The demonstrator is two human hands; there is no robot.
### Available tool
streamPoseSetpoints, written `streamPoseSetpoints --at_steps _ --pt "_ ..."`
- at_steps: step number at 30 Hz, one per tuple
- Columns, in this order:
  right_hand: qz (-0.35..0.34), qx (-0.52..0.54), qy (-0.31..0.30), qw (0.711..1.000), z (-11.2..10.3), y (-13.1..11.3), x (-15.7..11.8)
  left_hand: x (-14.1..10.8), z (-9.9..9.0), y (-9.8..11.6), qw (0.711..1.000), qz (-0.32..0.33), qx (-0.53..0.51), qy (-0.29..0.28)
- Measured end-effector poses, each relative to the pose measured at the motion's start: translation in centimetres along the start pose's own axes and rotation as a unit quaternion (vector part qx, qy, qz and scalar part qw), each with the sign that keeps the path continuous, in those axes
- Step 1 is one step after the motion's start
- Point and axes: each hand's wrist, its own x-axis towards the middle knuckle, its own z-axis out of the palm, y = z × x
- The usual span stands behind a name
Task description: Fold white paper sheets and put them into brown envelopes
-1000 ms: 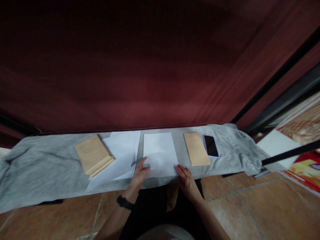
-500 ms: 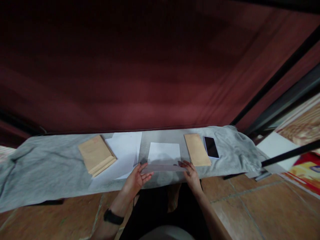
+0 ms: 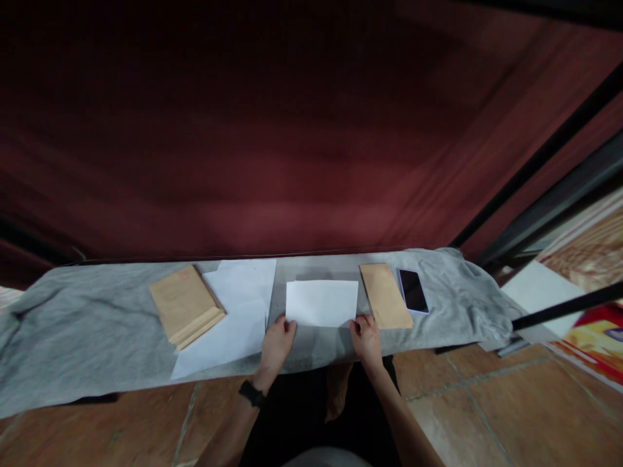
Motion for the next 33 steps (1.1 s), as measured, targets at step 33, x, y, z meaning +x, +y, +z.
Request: streamPoseSetpoints --at_steps 33 --pt "-0.021 0.028 -0.026 0.999 2.1 -4.6 -0.2 0.8 5.9 1.1 0.898 0.351 0.263 0.036"
